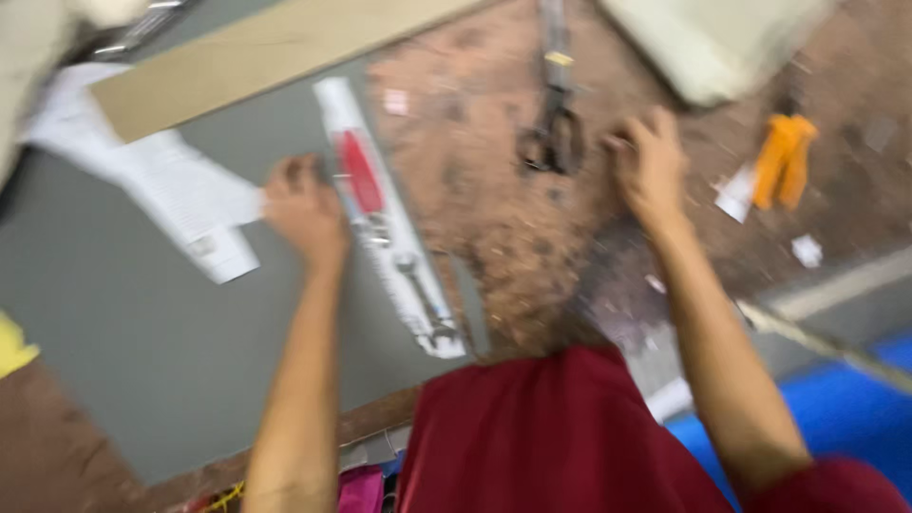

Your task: The person uses a wooden ruler and chalk to mark a straight line on a large sheet of gray fabric. They then use shears to cut along the marked line, separating a strip from the main piece. The person repeats the marking and cutting process on another section of the fabric.

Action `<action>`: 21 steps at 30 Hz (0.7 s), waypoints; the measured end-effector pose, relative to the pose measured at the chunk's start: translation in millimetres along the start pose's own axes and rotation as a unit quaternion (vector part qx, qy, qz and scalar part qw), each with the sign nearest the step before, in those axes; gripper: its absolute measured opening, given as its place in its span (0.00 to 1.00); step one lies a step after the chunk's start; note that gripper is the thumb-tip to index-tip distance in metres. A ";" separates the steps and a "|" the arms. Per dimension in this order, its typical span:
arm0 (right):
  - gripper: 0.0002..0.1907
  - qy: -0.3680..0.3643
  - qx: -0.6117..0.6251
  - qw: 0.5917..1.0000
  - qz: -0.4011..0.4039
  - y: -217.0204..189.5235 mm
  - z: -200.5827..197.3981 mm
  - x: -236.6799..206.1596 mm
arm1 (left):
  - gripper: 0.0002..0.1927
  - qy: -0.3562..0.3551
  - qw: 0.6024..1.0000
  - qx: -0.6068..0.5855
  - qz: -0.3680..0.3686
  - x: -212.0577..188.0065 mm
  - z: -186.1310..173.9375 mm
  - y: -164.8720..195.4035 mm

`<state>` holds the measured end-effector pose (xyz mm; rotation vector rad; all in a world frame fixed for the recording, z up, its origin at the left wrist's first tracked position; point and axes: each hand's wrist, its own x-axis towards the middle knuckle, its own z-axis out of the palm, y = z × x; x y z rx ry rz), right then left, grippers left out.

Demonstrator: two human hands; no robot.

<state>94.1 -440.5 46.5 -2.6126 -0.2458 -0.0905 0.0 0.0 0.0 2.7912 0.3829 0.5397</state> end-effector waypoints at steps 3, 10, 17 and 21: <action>0.06 -0.021 -0.009 1.000 0.015 17.5 8.7 -6.6 | 0.19 0.008 0.997 -0.073 -0.022 9.3 -4.8 2.2; 0.08 0.027 0.034 0.999 -0.025 13.2 10.9 -1.7 | 0.14 0.064 0.990 -0.123 0.019 77.7 5.5 -0.9; 0.04 -0.054 0.425 0.891 0.149 -73.7 17.2 44.9 | 0.21 -0.066 0.984 -0.145 -0.083 162.2 18.7 -11.7; 0.06 -0.127 0.394 0.894 0.172 -141.5 50.1 85.0 | 0.25 -0.164 0.968 -0.101 -0.161 183.4 18.7 -6.5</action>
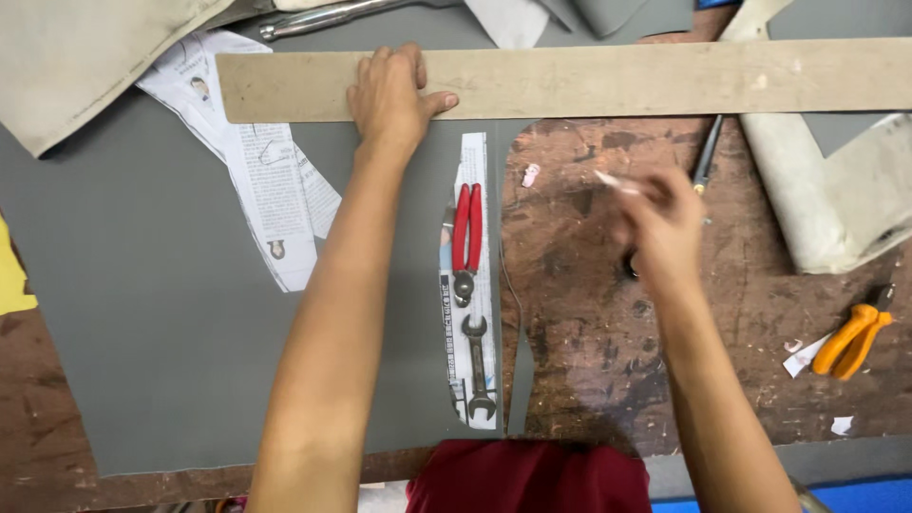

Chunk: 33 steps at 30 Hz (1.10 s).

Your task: The person uses a wooden ruler and chalk to mark a straight line on a large sheet of gray fabric. They then use shears to cut along the marked line, separating a strip from the main piece. The person repeats the marking and cutting process on another section of the fabric.

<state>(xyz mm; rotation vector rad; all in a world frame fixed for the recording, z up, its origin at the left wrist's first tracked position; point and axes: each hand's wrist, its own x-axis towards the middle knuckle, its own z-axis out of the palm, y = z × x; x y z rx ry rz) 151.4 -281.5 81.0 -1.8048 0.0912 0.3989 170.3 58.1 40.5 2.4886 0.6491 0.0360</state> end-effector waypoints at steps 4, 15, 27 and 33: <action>0.10 -0.083 -0.073 0.993 -0.039 -20.9 75.0 34.7 | 0.25 -0.053 0.997 0.003 -0.052 2.9 -6.2 7.5; 0.07 -0.143 -0.248 0.924 -0.255 -40.7 146.4 61.6 | 0.25 -0.040 0.998 -0.003 -0.041 1.4 -10.4 12.3; 0.08 -0.025 -0.381 0.888 -0.255 -10.4 68.9 57.5 | 0.25 -0.041 0.999 -0.008 -0.032 1.6 -5.9 10.8; 0.12 -0.039 -0.389 0.898 -0.204 19.2 30.9 -13.5 | 0.31 -0.018 0.996 -0.009 0.087 -14.3 -13.4 -5.7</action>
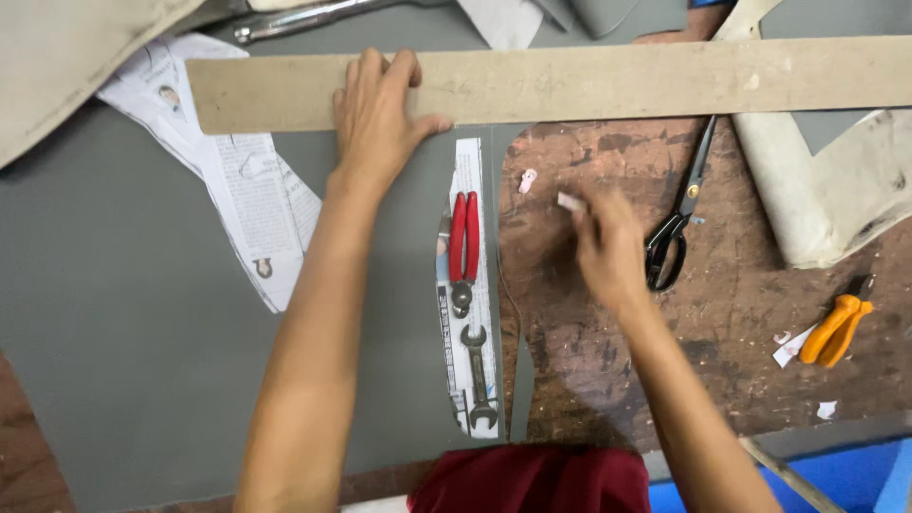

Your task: The person uses a wooden ruler and chalk to mark a straight line on a large sheet of gray fabric. They then use shears to cut along the marked line, separating a strip from the main piece. The person repeats the marking and cutting process on another section of the fabric.

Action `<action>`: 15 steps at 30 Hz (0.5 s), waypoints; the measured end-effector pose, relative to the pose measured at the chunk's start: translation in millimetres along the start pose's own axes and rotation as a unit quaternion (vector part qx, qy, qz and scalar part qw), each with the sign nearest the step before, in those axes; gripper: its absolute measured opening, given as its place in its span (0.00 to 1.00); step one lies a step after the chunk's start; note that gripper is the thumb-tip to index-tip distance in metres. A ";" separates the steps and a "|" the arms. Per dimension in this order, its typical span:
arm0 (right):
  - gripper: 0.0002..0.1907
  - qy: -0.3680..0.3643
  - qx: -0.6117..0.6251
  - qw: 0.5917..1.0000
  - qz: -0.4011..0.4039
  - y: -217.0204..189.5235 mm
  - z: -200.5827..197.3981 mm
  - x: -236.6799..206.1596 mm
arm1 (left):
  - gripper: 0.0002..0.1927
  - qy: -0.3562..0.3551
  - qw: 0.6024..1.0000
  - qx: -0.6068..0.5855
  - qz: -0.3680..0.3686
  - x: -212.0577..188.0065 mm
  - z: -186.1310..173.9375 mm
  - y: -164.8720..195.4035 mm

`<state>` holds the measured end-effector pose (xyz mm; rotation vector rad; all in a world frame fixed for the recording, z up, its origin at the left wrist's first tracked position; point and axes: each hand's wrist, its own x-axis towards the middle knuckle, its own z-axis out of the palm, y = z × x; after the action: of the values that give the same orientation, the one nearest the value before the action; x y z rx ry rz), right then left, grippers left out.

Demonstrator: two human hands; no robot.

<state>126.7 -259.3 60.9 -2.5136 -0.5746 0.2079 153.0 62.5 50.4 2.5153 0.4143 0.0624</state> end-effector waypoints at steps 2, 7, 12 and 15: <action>0.16 -0.033 0.110 0.992 0.059 -4.3 1.5 -33.2 | 0.42 0.010 0.997 0.029 0.071 -3.8 -11.7 -9.5; 0.30 -0.029 0.055 0.991 0.122 -9.4 0.0 -82.0 | 0.48 -0.025 0.977 0.084 0.195 7.9 -32.3 -21.9; 0.37 0.022 0.018 0.996 0.080 3.4 -2.6 -82.9 | 0.49 -0.080 0.975 0.116 0.170 33.0 -31.1 -13.8; 0.32 0.019 0.019 0.991 0.132 15.9 -9.5 -87.5 | 0.44 -0.034 0.970 0.136 0.197 39.7 -29.5 -11.9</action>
<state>56.4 -314.6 62.6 -2.5452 -0.2185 0.2652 183.4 100.0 66.4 2.8255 -0.1208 0.0775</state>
